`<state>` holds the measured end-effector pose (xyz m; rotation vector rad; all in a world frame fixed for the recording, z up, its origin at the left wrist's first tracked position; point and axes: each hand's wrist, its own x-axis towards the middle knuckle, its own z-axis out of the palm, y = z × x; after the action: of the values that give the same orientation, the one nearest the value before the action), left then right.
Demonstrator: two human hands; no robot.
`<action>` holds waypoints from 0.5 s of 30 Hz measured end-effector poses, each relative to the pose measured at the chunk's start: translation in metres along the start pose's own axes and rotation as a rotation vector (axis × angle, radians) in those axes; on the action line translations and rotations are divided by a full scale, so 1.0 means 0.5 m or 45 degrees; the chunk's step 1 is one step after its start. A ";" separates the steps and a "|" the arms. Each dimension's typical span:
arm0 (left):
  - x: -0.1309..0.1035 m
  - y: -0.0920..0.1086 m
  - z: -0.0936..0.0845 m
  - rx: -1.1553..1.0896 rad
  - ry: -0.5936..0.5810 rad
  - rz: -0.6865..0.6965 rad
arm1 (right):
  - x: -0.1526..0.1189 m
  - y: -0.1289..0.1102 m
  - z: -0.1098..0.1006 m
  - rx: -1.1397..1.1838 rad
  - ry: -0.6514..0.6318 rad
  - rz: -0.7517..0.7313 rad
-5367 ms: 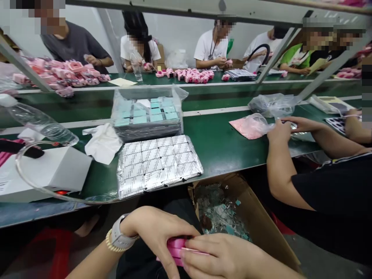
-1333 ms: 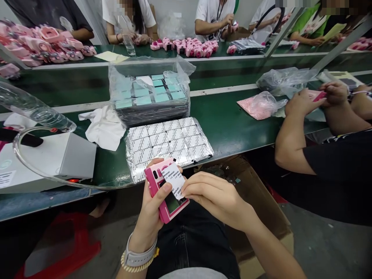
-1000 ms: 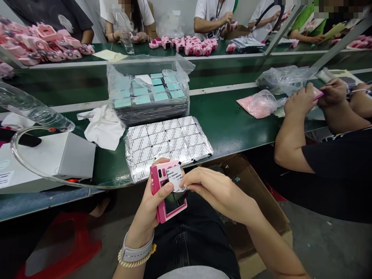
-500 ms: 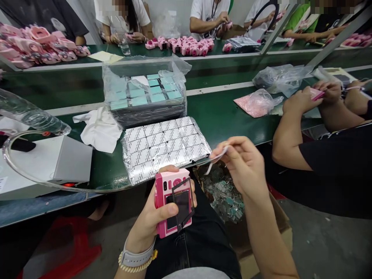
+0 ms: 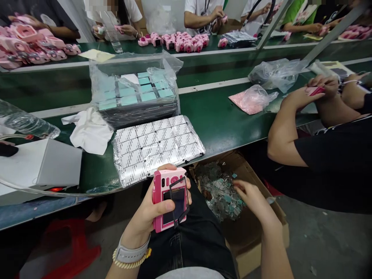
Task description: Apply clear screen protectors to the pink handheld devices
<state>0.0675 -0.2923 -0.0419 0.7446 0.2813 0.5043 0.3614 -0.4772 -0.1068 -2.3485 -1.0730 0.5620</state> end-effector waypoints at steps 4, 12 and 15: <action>0.006 -0.017 -0.012 -0.015 -0.053 -0.046 | 0.015 -0.169 -0.034 0.406 0.071 -0.507; -0.011 -0.020 -0.008 0.045 0.072 -0.117 | 0.064 -0.359 -0.062 0.476 -0.386 -1.215; -0.015 -0.013 -0.001 0.045 0.082 -0.134 | 0.074 -0.362 -0.059 0.509 -0.491 -1.186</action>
<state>0.0633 -0.2999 -0.0465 0.7444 0.3883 0.4253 0.2958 -0.3535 0.0169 -1.2132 -1.8390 0.7609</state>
